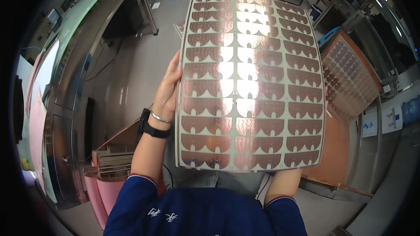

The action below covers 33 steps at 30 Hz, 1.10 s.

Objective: Inspecting large sheets of flexible printed circuits or antenna arrays by holding them up to the light and flipping through a stack.

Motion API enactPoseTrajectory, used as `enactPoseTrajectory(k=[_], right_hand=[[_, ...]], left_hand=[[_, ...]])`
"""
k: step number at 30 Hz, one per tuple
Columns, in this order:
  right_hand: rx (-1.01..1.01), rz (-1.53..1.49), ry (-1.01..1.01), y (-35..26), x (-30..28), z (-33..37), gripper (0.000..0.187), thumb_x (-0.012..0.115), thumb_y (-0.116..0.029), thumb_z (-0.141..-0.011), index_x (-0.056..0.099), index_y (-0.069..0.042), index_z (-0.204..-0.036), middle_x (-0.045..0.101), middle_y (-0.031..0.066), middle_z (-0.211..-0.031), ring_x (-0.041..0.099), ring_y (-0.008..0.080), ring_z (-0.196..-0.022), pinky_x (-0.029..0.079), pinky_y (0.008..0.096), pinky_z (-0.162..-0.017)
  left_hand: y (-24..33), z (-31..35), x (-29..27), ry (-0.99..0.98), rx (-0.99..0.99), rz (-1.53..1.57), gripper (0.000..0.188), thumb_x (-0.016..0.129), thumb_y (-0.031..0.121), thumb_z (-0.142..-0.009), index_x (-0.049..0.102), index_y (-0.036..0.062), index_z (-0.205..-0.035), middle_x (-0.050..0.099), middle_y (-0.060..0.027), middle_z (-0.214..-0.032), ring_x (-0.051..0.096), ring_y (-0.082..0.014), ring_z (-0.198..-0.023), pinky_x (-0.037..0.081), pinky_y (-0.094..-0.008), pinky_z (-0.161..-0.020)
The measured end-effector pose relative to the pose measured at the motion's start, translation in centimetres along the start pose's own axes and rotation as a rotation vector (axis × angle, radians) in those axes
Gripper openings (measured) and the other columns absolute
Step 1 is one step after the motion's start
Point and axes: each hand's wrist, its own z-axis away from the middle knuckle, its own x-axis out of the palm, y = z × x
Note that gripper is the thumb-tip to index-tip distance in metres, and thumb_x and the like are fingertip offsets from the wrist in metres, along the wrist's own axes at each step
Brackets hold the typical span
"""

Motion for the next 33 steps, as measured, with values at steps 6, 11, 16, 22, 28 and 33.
enactPoseTrajectory(k=[6, 11, 16, 22, 28, 33], right_hand=[[-0.025, 0.053, 0.083, -1.7, -1.1, -0.3, 0.042, 0.029, -0.031, -0.099, 0.036, -0.014, -0.137, 0.032, 0.0010, -0.144, 0.026, 0.0194, -0.134, 0.025, 0.0412, -0.111], [-0.076, 0.166, 0.207, -1.4, 1.3, -0.4, 0.045, 0.025, -0.031, -0.099, 0.032, -0.012, -0.139, 0.031, 0.0036, -0.145, 0.029, 0.0201, -0.133, 0.024, 0.0412, -0.111], [-0.142, 0.393, 0.296, -2.4, 4.2, -0.3, 0.045, 0.025, -0.030, -0.100, 0.030, -0.010, -0.139, 0.032, 0.0113, -0.143, 0.031, 0.0246, -0.132, 0.030, 0.0410, -0.108], [-0.241, 0.624, 0.344, -2.4, 7.8, 0.4, 0.043, 0.029, -0.026, -0.099, 0.030, -0.007, -0.137, 0.034, 0.0195, -0.139, 0.040, 0.0284, -0.125, 0.042, 0.0410, -0.101], [-0.348, 0.896, 0.275, -3.7, 7.2, 1.2, 0.044, 0.037, -0.011, -0.095, 0.030, -0.003, -0.137, 0.039, 0.0247, -0.134, 0.049, 0.0314, -0.117, 0.049, 0.0389, -0.092], [-0.296, 0.618, 0.323, -4.5, 6.8, 1.3, 0.042, 0.033, -0.022, -0.098, 0.031, -0.005, -0.136, 0.040, 0.0234, -0.133, 0.048, 0.0292, -0.118, 0.048, 0.0395, -0.092]], left_hand=[[-0.9, -3.4, -1.5, 0.059, -0.017, 0.046, 0.049, 0.040, 0.005, -0.094, 0.022, 0.0038, -0.139, 0.040, -0.0170, -0.133, 0.051, -0.0251, -0.116, 0.049, -0.0367, -0.095], [-1.9, -5.8, -3.6, 0.083, -0.016, -0.004, 0.039, 0.040, 0.006, -0.094, 0.032, 0.0022, -0.132, 0.053, -0.0150, -0.118, 0.059, -0.0211, -0.102, 0.054, -0.0318, -0.086], [-3.2, -6.5, -5.7, 0.138, -0.011, -0.026, 0.035, 0.045, 0.007, -0.093, 0.038, 0.0045, -0.127, 0.055, -0.0121, -0.116, 0.059, -0.0191, -0.101, 0.054, -0.0305, -0.085], [-3.5, -6.4, -6.8, 0.184, 0.009, -0.096, 0.032, 0.046, 0.005, -0.091, 0.040, 0.0039, -0.123, 0.056, -0.0125, -0.113, 0.059, -0.0199, -0.101, 0.056, -0.0321, -0.082], [-3.9, -6.4, -6.3, 0.230, 0.059, -0.286, 0.034, 0.046, 0.005, -0.091, 0.040, -0.0009, -0.124, 0.057, -0.0127, -0.112, 0.060, -0.0171, -0.097, 0.053, -0.0288, -0.083], [-4.0, -5.9, -6.7, 0.244, 0.051, -0.437, 0.038, 0.050, 0.009, -0.091, 0.041, -0.0027, -0.126, 0.060, -0.0057, -0.090, 0.058, -0.0082, -0.065, 0.049, -0.0184, -0.051]])
